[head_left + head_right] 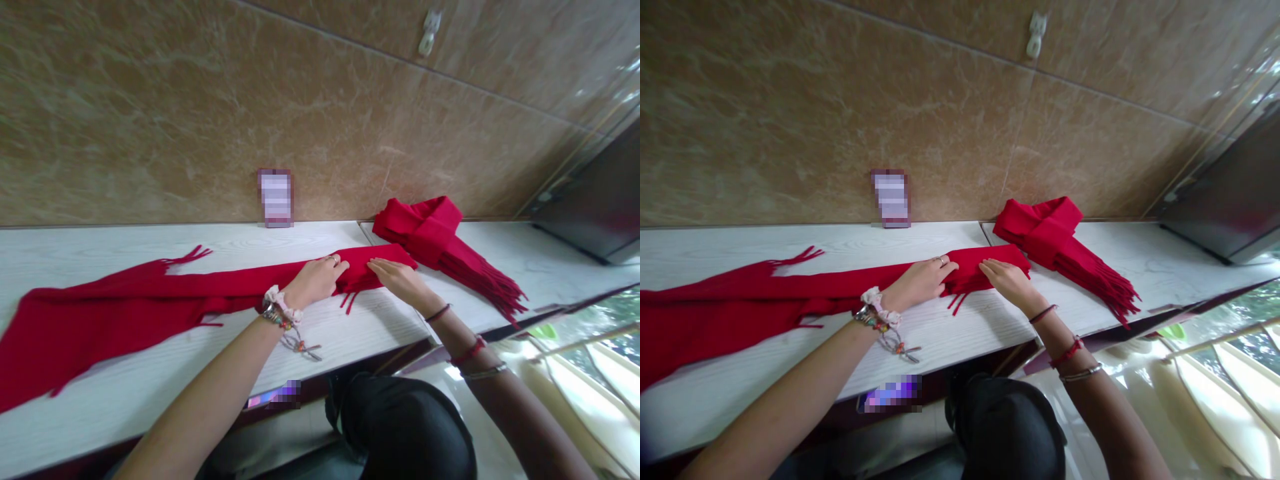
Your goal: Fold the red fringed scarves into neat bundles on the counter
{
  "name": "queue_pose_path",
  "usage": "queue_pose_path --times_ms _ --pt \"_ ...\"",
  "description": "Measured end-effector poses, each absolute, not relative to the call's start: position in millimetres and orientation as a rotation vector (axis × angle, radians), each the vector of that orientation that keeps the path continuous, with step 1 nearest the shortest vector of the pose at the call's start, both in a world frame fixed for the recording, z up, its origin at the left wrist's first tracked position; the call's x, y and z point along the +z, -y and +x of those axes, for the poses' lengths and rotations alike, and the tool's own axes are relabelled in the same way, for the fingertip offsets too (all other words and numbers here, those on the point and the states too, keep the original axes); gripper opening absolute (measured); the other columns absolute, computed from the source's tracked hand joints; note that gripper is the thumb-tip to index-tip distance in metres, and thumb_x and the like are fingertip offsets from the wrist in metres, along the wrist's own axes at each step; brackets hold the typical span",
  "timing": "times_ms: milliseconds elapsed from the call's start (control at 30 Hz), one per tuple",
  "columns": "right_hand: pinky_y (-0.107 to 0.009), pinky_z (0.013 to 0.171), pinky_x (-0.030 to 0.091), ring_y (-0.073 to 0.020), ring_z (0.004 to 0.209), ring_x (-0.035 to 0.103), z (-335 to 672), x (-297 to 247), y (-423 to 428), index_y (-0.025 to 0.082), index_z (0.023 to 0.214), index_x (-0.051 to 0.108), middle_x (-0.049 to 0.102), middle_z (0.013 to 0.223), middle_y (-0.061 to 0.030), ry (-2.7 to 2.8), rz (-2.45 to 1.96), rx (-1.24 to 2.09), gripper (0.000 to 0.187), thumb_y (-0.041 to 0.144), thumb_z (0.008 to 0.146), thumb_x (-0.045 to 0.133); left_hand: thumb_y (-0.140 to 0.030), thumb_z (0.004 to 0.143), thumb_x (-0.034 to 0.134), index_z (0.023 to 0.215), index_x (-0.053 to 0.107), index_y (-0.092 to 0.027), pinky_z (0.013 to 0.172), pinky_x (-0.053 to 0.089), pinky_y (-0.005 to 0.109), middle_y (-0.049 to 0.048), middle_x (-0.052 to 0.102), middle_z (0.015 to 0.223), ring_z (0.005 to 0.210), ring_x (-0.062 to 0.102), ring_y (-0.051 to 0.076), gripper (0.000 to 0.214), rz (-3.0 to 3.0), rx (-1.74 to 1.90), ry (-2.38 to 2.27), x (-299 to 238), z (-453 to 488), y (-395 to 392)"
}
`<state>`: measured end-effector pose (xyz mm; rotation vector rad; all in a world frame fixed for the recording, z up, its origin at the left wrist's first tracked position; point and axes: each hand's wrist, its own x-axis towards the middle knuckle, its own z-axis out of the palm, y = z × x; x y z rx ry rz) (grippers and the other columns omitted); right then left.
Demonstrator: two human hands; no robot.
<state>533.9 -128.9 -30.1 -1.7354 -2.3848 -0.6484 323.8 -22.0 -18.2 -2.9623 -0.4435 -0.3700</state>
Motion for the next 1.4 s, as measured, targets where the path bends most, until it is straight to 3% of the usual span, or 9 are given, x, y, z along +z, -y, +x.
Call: queue_pose_path --times_ms 67,233,400,467,567,667,933,1167,1400 --pt "-0.034 0.091 0.049 -0.0214 0.107 0.058 533.4 -31.9 127.6 0.012 0.113 0.060 0.063 0.114 -0.0133 2.347 -1.745 -0.645 0.037 0.001 0.083 0.041 -0.011 0.081 0.047 0.111 0.048 -0.016 0.072 0.047 0.028 0.0090 0.055 0.108 0.091 0.058 0.019 0.031 -2.955 -0.373 0.491 -19.1 324.3 22.5" --pt "-0.030 0.087 0.051 -0.0195 0.101 0.062 534.1 -33.2 125.8 0.013 0.111 0.061 0.065 0.111 -0.0118 2.177 -1.772 -0.553 0.033 0.006 0.087 0.039 -0.032 0.084 0.051 0.108 0.050 -0.015 0.075 0.048 0.031 0.0095 0.054 0.109 0.092 0.057 0.021 0.030 -2.961 -0.434 0.488 -18.7 326.1 24.7" --pt "-0.031 0.090 0.050 -0.0196 0.105 0.060 535.6 -39.1 130.1 0.013 0.111 0.062 0.064 0.113 -0.0114 2.125 -1.678 -0.519 0.032 0.013 0.089 0.038 -0.010 0.082 0.043 0.104 0.053 -0.015 0.077 0.047 0.029 0.0089 0.056 0.104 0.093 0.058 0.019 0.024 -2.949 -0.427 0.450 -16.0 326.9 28.2" --pt "-0.033 0.092 0.049 -0.0196 0.106 0.059 536.0 -43.7 132.2 0.014 0.110 0.062 0.064 0.113 -0.0113 2.107 -1.635 -0.515 0.033 0.014 0.090 0.036 -0.008 0.082 0.042 0.101 0.053 -0.015 0.076 0.047 0.029 0.0079 0.057 0.100 0.091 0.058 0.019 0.023 -2.968 -0.437 0.400 -14.7 326.5 30.1" --pt "-0.033 0.092 0.049 -0.0198 0.107 0.059 536.2 -49.3 133.8 0.013 0.109 0.062 0.064 0.113 -0.0121 2.078 -1.598 -0.500 0.032 0.016 0.091 0.037 -0.022 0.085 0.046 0.098 0.053 -0.015 0.074 0.048 0.030 0.0075 0.058 0.100 0.090 0.058 0.020 0.017 -2.995 -0.478 0.385 -15.1 327.3 32.9" --pt "-0.033 0.091 0.050 -0.0198 0.107 0.059 535.9 -51.8 133.7 0.013 0.108 0.062 0.065 0.112 -0.0120 2.062 -1.580 -0.483 0.030 0.018 0.091 0.038 -0.033 0.085 0.050 0.100 0.053 -0.014 0.075 0.049 0.030 0.0094 0.056 0.104 0.092 0.057 0.020 0.024 -2.995 -0.490 0.456 -19.0 330.9 35.0" --pt "-0.039 0.095 0.046 -0.0213 0.110 0.056 532.9 -55.8 135.3 0.017 0.105 0.064 0.065 0.113 -0.0104 2.103 -1.535 -0.439 0.026 0.019 0.090 0.043 -0.011 0.084 0.043 0.101 0.052 -0.014 0.073 0.049 0.029 0.0092 0.056 0.102 0.097 0.055 0.020 0.019 -2.923 -0.445 0.395 -24.4 335.4 39.5" --pt "-0.040 0.095 0.046 -0.0220 0.111 0.056 532.0 -50.9 138.2 0.017 0.118 0.057 0.061 0.118 -0.0119 2.159 -1.563 -0.417 0.031 0.024 0.090 0.045 -0.030 0.086 0.050 0.102 0.051 -0.013 0.077 0.049 0.031 0.0103 0.053 0.107 0.098 0.053 0.022 0.023 -2.982 -0.544 0.511 -26.5 337.2 43.4" --pt "-0.037 0.086 0.051 -0.0223 0.097 0.062 520.6 -46.6 130.8 0.016 0.105 0.065 0.067 0.104 -0.0123 2.083 -1.690 -0.442 0.026 0.024 0.090 0.045 -0.014 0.083 0.047 0.095 0.054 -0.013 0.084 0.045 0.031 0.0079 0.058 0.095 0.092 0.055 0.019 0.014 -3.112 -0.555 0.674 -35.5 345.8 38.3"
